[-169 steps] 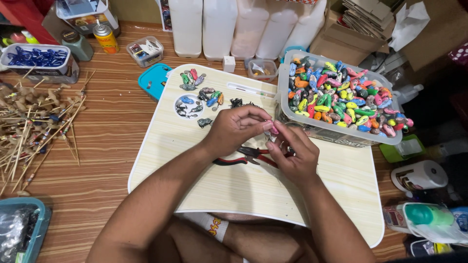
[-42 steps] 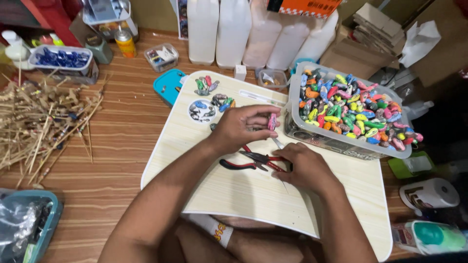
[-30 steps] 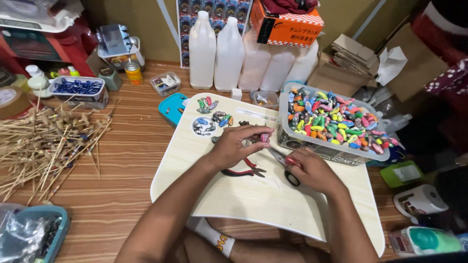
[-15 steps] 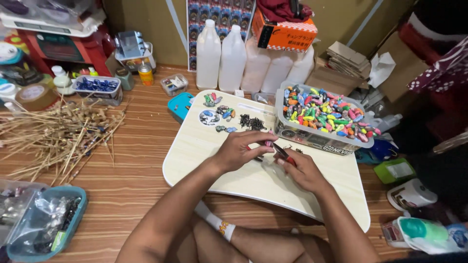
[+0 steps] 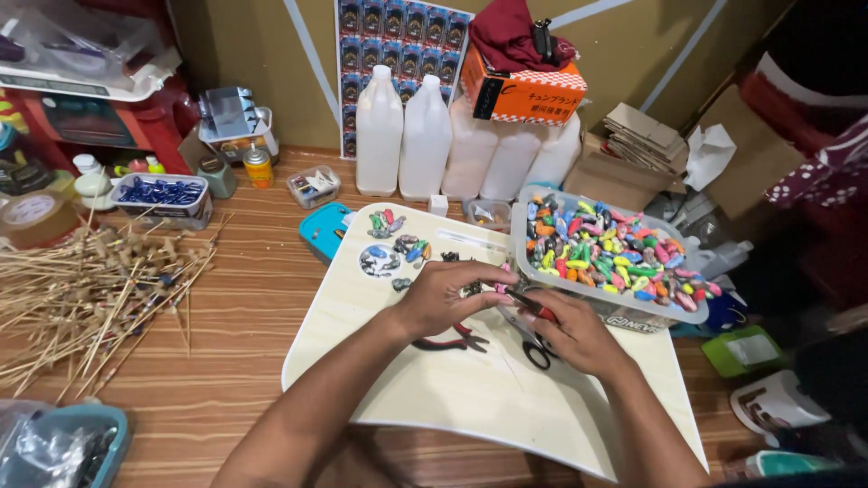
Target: Assembling fishing lures by attaching hooks and components to lure bodies using pliers.
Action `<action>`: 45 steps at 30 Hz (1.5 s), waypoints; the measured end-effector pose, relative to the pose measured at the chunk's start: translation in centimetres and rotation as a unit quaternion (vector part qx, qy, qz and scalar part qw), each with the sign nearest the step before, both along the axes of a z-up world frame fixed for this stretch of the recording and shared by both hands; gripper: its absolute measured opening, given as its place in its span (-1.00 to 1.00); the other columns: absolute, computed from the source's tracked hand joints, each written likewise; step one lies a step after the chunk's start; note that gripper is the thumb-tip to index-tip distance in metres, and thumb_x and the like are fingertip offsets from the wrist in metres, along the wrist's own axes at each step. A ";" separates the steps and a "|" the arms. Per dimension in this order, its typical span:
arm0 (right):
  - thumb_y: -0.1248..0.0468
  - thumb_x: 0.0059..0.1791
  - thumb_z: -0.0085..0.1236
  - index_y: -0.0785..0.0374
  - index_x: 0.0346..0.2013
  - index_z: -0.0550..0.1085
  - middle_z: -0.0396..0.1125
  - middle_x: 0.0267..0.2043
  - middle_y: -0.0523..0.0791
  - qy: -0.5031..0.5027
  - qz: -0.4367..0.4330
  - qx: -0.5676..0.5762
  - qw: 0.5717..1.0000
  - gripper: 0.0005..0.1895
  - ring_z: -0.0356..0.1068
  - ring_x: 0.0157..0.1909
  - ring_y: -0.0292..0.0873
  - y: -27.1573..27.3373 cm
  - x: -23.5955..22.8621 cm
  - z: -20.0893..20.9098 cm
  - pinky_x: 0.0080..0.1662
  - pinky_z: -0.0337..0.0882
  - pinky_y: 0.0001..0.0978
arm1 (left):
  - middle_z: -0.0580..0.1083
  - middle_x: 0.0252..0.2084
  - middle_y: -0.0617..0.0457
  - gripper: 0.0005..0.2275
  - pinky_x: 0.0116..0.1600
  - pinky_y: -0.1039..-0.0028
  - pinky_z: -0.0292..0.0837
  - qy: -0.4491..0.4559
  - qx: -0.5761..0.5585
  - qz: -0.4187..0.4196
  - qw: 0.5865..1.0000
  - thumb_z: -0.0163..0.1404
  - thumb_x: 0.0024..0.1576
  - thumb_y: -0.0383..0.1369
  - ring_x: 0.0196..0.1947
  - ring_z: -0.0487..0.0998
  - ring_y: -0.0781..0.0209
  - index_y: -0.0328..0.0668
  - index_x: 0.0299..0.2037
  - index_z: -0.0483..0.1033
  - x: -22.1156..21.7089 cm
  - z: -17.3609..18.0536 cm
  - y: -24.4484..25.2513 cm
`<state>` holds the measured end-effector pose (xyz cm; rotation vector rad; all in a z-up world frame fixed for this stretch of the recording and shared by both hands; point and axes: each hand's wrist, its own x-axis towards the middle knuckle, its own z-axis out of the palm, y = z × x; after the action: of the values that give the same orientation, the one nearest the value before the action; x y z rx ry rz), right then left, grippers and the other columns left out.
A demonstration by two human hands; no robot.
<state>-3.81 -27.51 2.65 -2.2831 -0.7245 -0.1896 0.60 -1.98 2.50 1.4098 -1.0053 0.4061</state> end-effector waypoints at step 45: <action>0.26 -0.11 0.11 0.15 -0.49 0.50 0.34 -0.51 -0.11 -0.040 0.081 -0.028 0.995 -0.92 0.38 -0.46 0.05 -0.7 2.9 -2.5 -0.32 0.42 -0.21 | 0.63 -0.11 -0.11 -0.77 0.03 0.34 0.56 0.090 0.039 -0.236 0.967 0.21 0.12 -0.48 -0.12 0.64 0.18 -0.18 -0.01 0.60 1.3 -2.0 0.6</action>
<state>-0.93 -28.16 0.13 -2.2660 -0.9640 -0.1865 1.86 -1.40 0.51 1.2008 -1.1732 -0.1136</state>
